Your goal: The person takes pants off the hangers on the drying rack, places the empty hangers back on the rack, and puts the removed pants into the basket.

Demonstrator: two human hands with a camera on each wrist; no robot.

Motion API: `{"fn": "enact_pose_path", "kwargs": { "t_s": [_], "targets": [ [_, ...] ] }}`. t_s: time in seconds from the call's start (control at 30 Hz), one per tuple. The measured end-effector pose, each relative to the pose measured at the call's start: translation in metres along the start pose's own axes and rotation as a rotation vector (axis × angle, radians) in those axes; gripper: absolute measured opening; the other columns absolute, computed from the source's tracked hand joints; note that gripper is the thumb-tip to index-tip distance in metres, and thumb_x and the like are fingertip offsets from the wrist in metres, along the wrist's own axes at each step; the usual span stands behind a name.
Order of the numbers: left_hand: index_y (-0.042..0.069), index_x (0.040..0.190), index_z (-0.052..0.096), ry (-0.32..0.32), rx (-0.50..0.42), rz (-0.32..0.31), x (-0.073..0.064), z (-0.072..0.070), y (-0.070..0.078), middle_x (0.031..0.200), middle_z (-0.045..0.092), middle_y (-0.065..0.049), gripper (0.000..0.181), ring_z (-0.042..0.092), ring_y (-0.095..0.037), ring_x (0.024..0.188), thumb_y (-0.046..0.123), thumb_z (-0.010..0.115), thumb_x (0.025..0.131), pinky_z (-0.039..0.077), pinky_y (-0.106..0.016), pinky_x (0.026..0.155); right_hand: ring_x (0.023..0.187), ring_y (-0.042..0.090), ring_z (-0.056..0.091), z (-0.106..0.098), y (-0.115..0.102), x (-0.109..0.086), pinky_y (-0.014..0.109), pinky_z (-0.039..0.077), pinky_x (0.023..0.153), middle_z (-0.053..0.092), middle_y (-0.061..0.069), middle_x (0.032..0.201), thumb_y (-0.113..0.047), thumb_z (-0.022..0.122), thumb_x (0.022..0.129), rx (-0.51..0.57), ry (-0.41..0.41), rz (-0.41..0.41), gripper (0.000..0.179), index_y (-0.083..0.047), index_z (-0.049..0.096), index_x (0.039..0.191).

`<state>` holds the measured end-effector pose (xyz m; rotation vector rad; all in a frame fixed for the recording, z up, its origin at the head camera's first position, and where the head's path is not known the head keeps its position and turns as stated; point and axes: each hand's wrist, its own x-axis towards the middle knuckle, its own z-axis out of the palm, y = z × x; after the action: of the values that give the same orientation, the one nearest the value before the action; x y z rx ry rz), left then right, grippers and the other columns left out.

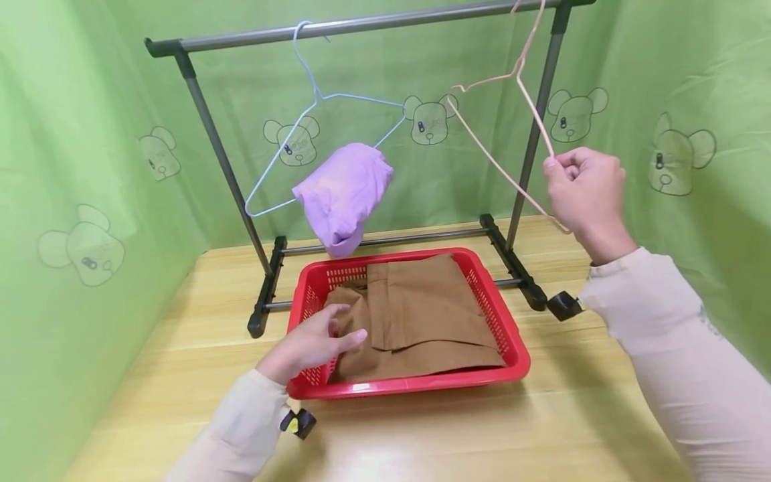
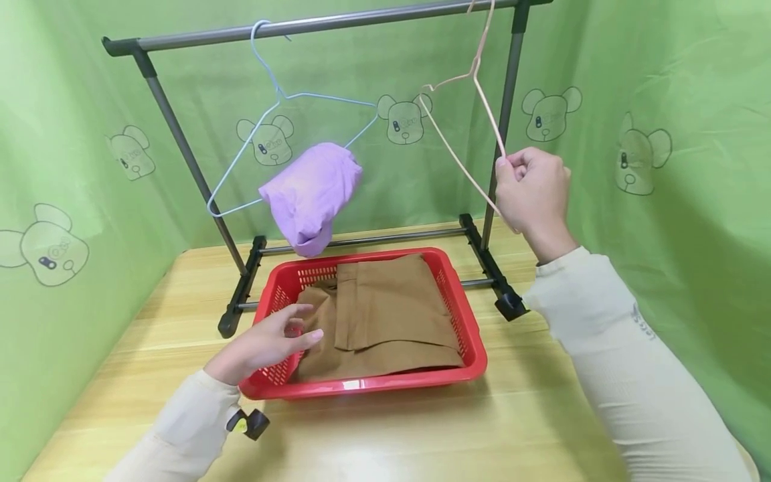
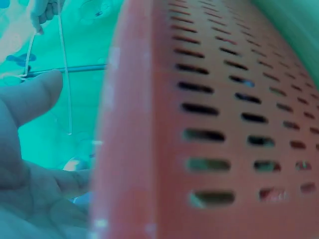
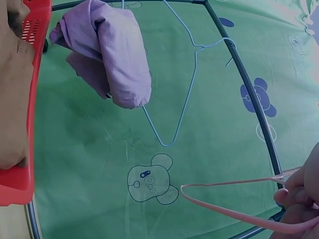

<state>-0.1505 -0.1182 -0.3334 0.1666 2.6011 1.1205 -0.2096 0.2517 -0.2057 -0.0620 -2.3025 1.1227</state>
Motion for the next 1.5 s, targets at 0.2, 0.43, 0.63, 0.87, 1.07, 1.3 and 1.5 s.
{"fn": "enact_pose_path", "kwargs": {
  "t_s": [0.2,0.43,0.63,0.87,1.07,1.3,1.5],
  "targets": [
    [0.007,0.144,0.041,0.153,0.099,0.082,-0.014,-0.012,-0.012,0.142,0.047,-0.017,0.071,0.043,-0.039,0.13,0.039,0.07,0.088,0.038,-0.061,0.1,0.058,0.011,0.047,0.0,-0.007,0.008,0.02,0.039,0.044,0.058,-0.002,0.075,-0.026,0.05,0.1,0.004,-0.019,0.025,0.035,0.002,0.062,0.118],
    [0.005,0.147,0.033,0.245,-0.011,0.032,-0.021,-0.021,-0.037,0.142,0.041,-0.023,0.075,0.046,-0.042,0.124,0.035,0.07,0.089,0.049,-0.057,0.09,0.062,0.012,0.048,0.001,-0.011,0.018,0.02,0.039,0.048,0.059,-0.002,0.078,-0.026,0.05,0.101,0.008,-0.028,0.036,0.035,0.0,0.062,0.12],
    [0.008,0.15,0.027,0.298,-0.163,-0.04,-0.017,-0.015,-0.059,0.149,0.032,-0.025,0.075,0.034,-0.046,0.132,0.027,0.069,0.091,0.047,-0.059,0.091,0.062,0.011,0.048,0.002,-0.012,0.023,0.019,0.039,0.047,0.058,-0.003,0.077,-0.023,0.05,0.1,0.031,-0.036,0.055,0.033,0.001,0.061,0.12],
    [0.005,0.151,0.023,0.338,-0.305,-0.037,-0.008,-0.003,-0.074,0.15,0.032,-0.026,0.074,0.034,-0.046,0.134,0.009,0.066,0.091,0.042,-0.056,0.097,0.065,0.012,0.049,0.004,-0.014,0.028,0.02,0.04,0.048,0.059,-0.004,0.081,-0.025,0.05,0.101,0.014,-0.061,0.066,0.034,0.0,0.061,0.122],
    [0.004,0.152,0.024,0.33,-0.417,-0.006,-0.004,0.005,-0.077,0.147,0.036,-0.026,0.072,0.048,-0.044,0.124,-0.004,0.058,0.089,0.052,-0.051,0.086,0.067,0.012,0.049,0.005,-0.01,0.029,0.02,0.041,0.051,0.059,-0.006,0.081,-0.026,0.05,0.101,0.001,-0.064,0.088,0.036,0.0,0.061,0.123],
    [0.008,0.153,0.023,0.322,-0.461,-0.01,-0.003,0.009,-0.08,0.146,0.038,-0.025,0.072,0.054,-0.045,0.116,-0.006,0.053,0.089,0.054,-0.049,0.082,0.066,0.011,0.05,0.007,-0.003,0.028,0.02,0.042,0.049,0.059,-0.005,0.085,-0.026,0.049,0.101,-0.024,-0.072,0.077,0.037,0.0,0.06,0.126],
    [0.008,0.153,0.022,0.312,-0.477,-0.003,-0.003,0.008,-0.08,0.144,0.041,-0.026,0.073,0.054,-0.045,0.116,-0.006,0.052,0.088,0.054,-0.05,0.084,0.064,0.012,0.049,0.007,0.003,0.023,0.021,0.04,0.047,0.058,-0.004,0.082,-0.025,0.049,0.1,-0.02,-0.078,0.073,0.039,-0.002,0.057,0.131]
  ]
}}
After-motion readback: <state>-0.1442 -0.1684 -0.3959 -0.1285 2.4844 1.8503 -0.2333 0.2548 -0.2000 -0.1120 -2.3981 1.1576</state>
